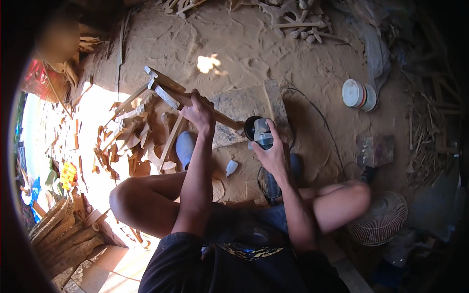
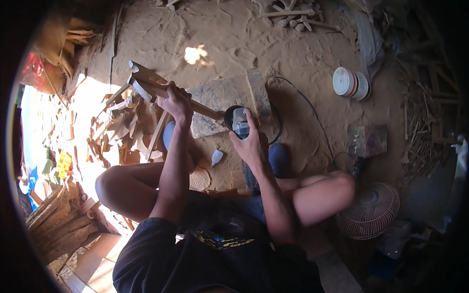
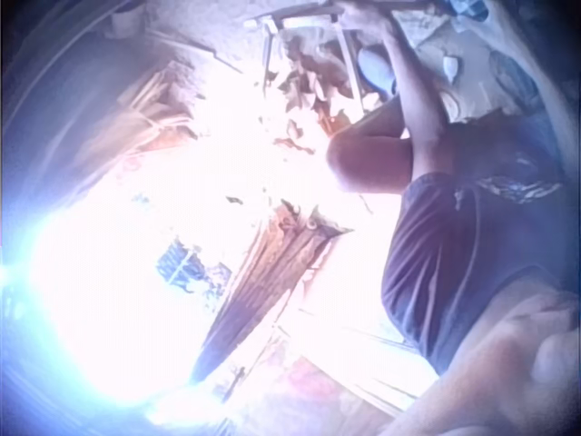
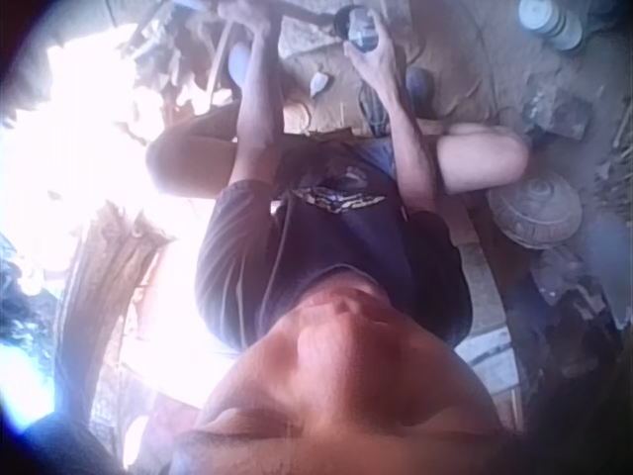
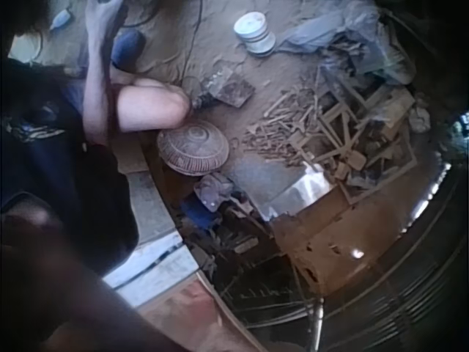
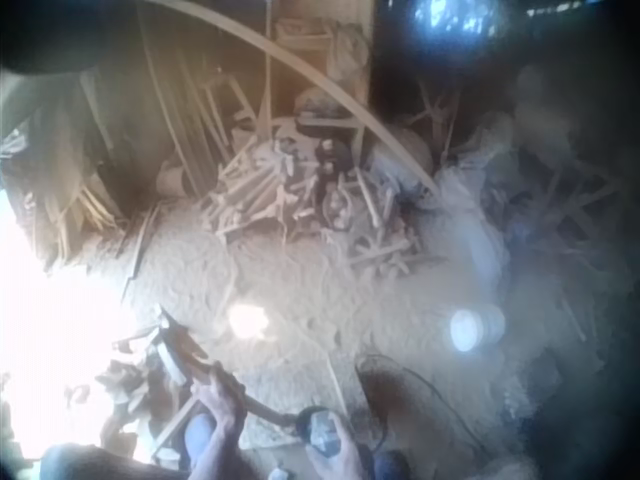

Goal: The person uses an angle grinder with a sanding disc to smooth and shape a wooden axe, then applies adhesive from a bottle to a joint on the head.

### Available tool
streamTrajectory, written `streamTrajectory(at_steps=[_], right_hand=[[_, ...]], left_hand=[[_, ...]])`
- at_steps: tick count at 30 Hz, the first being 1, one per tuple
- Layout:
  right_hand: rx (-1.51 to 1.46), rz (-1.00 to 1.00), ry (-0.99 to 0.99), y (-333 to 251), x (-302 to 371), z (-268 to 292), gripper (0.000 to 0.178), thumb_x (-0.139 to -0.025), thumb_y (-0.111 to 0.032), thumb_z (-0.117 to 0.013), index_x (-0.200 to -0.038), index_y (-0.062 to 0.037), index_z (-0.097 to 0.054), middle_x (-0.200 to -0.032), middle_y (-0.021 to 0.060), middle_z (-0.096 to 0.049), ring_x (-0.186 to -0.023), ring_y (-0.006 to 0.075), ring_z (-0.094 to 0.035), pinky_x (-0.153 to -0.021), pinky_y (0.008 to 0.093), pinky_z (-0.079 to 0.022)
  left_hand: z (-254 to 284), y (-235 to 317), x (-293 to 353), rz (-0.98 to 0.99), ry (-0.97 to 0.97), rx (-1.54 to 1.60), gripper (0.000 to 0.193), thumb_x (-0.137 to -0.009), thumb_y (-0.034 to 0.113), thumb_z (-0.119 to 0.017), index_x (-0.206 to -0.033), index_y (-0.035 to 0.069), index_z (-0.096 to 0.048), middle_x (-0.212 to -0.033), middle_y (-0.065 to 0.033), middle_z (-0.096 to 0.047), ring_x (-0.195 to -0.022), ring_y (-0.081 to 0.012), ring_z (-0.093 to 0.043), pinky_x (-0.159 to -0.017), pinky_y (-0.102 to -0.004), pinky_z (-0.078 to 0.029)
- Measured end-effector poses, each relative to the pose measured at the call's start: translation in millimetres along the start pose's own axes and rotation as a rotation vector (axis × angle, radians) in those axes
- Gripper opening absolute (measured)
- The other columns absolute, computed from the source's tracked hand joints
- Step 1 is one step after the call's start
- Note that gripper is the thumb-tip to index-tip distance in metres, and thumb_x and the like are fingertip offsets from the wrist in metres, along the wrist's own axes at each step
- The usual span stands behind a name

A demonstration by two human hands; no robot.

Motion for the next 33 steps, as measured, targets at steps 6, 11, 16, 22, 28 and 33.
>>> streamTrajectory(at_steps=[6, 11, 16, 22, 28, 33], right_hand=[[0.102, -0.029, -0.009, -6.6, -2.5, 3.9, 0.085, -0.087, -0.027, -0.083, -0.161, -0.0124, -0.044, -0.140, 0.0254, -0.067, -0.121, 0.0452, -0.069, -0.101, 0.0481, -0.057], [0.013, 0.028, 0.080, -1.4, 0.2, 15.0, 0.085, -0.087, -0.026, -0.083, -0.162, -0.0130, -0.044, -0.142, 0.0256, -0.067, -0.121, 0.0453, -0.069, -0.100, 0.0484, -0.057], [-0.028, -0.010, 0.032, 4.3, 5.0, 1.6, 0.085, -0.087, -0.024, -0.084, -0.162, -0.0160, -0.045, -0.133, 0.0242, -0.072, -0.122, 0.0387, -0.072, -0.100, 0.0443, -0.058], [0.107, 0.031, -0.017, -12.2, 7.9, -11.6, 0.088, -0.087, -0.026, -0.083, -0.163, -0.0137, -0.042, -0.133, 0.0276, -0.071, -0.115, 0.0472, -0.071, -0.096, 0.0519, -0.058], [0.181, 0.104, 0.092, -13.2, 9.5, -4.8, 0.085, -0.087, -0.024, -0.083, -0.162, -0.0127, -0.044, -0.133, 0.0274, -0.071, -0.116, 0.0477, -0.070, -0.097, 0.0511, -0.058], [-0.046, 0.045, 0.100, 0.8, 3.3, 0.6, 0.085, -0.086, -0.025, -0.084, -0.160, -0.0111, -0.045, -0.134, 0.0269, -0.071, -0.122, 0.0438, -0.070, -0.101, 0.0480, -0.058]], left_hand=[[-3.3, -10.3, -4.4, 0.015, -0.045, 0.019, 0.029, -0.097, 0.016, -0.062, -0.072, 0.005, -0.051, -0.054, -0.0006, -0.047, -0.043, -0.0113, -0.043, -0.041, -0.0310, -0.036], [17.6, -9.1, -19.7, -0.140, 0.126, -0.157, 0.026, -0.095, 0.018, -0.061, -0.078, 0.002, -0.049, -0.062, -0.0014, -0.047, -0.051, -0.0136, -0.048, -0.047, -0.0333, -0.039], [42.3, -13.8, -41.2, -0.353, 0.159, -0.388, 0.027, -0.093, 0.021, -0.059, -0.080, 0.002, -0.046, -0.069, -0.0020, -0.046, -0.061, -0.0150, -0.044, -0.055, -0.0376, -0.039], [39.5, -4.1, -37.7, -0.479, 0.164, -0.435, 0.022, -0.093, 0.015, -0.058, -0.081, 0.002, -0.046, -0.070, -0.0020, -0.046, -0.059, -0.0143, -0.042, -0.054, -0.0371, -0.038], [47.5, -20.8, -44.7, -0.224, 0.215, -0.258, 0.021, -0.094, 0.013, -0.056, -0.079, 0.003, -0.045, -0.069, -0.0015, -0.046, -0.058, -0.0136, -0.043, -0.053, -0.0375, -0.038], [106.7, -67.2, -77.5, -0.074, 0.409, -0.175, 0.024, -0.093, 0.012, -0.057, -0.074, 0.004, -0.045, -0.067, -0.0021, -0.045, -0.058, -0.0148, -0.045, -0.052, -0.0388, -0.037]])
Point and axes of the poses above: each hand's wrist, its own x-axis away from the middle knuckle, its own z-axis out of the back of the hand, y = z × x, the point moved 10 cm from there along -x, towards the middle knuckle
